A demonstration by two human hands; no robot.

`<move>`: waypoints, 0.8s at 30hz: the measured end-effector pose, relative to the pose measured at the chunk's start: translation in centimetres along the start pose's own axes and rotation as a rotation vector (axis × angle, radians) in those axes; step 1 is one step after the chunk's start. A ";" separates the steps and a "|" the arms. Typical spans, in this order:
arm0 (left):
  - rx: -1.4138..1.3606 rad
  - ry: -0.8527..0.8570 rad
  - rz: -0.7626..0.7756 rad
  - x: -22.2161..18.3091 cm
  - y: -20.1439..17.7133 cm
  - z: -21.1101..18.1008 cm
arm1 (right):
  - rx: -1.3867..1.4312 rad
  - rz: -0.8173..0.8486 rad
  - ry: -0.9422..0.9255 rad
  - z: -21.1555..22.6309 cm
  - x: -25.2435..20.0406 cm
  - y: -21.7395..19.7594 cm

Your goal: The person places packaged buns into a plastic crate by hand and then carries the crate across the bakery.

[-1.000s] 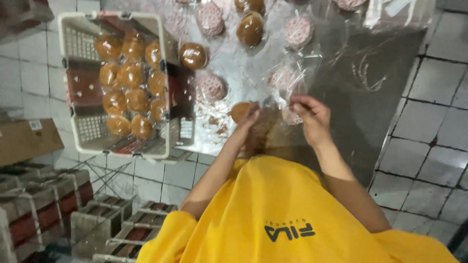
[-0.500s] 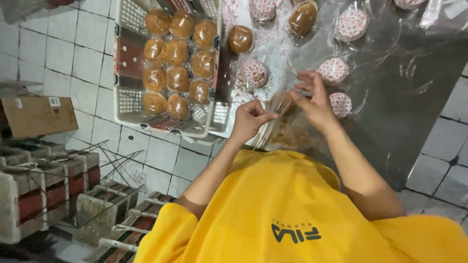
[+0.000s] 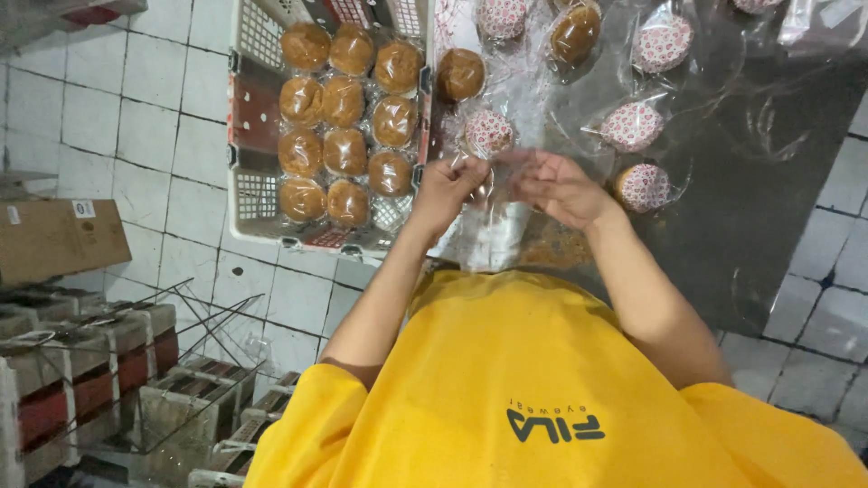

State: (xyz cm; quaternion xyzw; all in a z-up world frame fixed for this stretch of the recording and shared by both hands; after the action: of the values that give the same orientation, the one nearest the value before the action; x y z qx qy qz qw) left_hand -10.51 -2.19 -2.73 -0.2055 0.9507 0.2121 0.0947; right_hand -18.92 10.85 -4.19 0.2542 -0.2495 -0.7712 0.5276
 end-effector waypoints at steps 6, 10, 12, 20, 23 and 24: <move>-0.035 -0.057 -0.319 2.3 -7.0 4.7 | -0.054 -0.355 0.082 -1.7 0.0 -1.8; -0.303 -0.152 -0.101 -1.3 -2.3 2.4 | 0.001 -0.647 -0.065 -2.3 -1.8 -6.0; -0.443 -0.257 0.079 -2.5 0.3 5.1 | 0.065 -0.766 -0.162 -2.0 -2.6 -7.4; -0.413 -0.078 -0.384 -1.1 -4.9 13.4 | 0.037 -0.747 -0.044 -4.0 -3.5 -10.3; -0.107 0.020 -0.466 -2.7 -4.5 6.9 | -0.880 -0.880 0.213 -2.0 -3.3 -12.0; -0.104 0.024 -0.474 -3.0 -4.5 5.7 | -0.879 -0.870 0.212 -2.2 -3.2 -11.5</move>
State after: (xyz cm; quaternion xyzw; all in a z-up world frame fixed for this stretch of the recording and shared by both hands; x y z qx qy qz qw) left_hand -5.33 -2.27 -8.65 -0.4300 0.8647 0.2302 0.1197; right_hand -24.33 17.28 -12.95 0.1671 0.2709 -0.9165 0.2424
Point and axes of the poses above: each hand's wrist, its own x-axis towards the middle knuckle, its own y-axis out of the palm, z = x × y, the point moved 9 cm from there along x, towards the middle knuckle, and after that the axes turned 1 degree about z, right-handed, at the moved point
